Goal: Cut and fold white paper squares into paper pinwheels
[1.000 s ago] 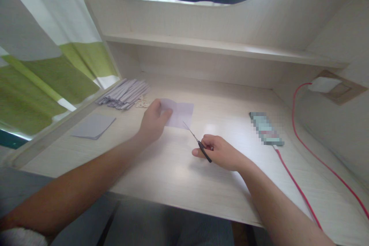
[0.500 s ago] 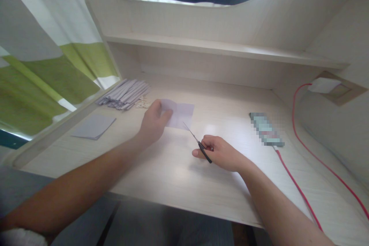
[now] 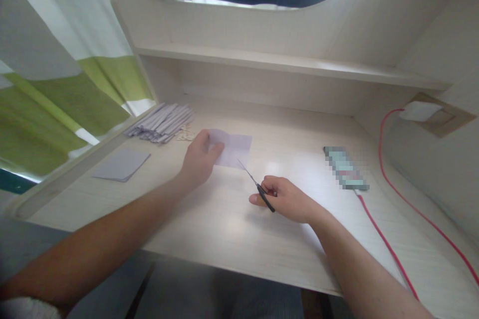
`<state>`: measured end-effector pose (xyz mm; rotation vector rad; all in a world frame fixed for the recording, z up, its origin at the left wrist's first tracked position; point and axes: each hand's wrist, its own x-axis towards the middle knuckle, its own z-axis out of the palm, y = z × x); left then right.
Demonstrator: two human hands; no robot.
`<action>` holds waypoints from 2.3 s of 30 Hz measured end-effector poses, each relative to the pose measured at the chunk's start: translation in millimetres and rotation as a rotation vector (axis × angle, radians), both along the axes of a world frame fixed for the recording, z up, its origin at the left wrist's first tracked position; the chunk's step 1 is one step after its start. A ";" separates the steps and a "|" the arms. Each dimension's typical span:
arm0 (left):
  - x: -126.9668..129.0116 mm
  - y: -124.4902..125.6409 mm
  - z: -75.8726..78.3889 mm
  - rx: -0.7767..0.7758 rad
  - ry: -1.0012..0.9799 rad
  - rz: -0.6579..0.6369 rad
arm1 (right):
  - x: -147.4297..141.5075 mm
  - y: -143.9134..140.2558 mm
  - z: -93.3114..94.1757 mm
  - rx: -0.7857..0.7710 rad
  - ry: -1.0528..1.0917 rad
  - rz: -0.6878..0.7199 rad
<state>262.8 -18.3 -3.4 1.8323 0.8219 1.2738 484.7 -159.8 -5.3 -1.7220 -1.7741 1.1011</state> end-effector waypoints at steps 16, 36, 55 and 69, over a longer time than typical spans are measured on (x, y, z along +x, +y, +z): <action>-1.2 0.2 -0.7 -0.009 0.009 0.006 | 0.1 -0.6 0.8 0.003 -0.016 0.005; -0.3 1.2 -2.9 -0.013 -0.008 -0.007 | 0.3 -1.0 1.6 0.007 -0.024 0.002; 2.3 10.4 -2.2 -0.226 -0.173 -0.086 | 50.6 3.1 9.2 -0.056 -0.782 -0.350; 7.9 -9.1 -1.0 -0.321 -0.142 -0.275 | 32.9 4.3 26.8 0.279 0.014 -0.545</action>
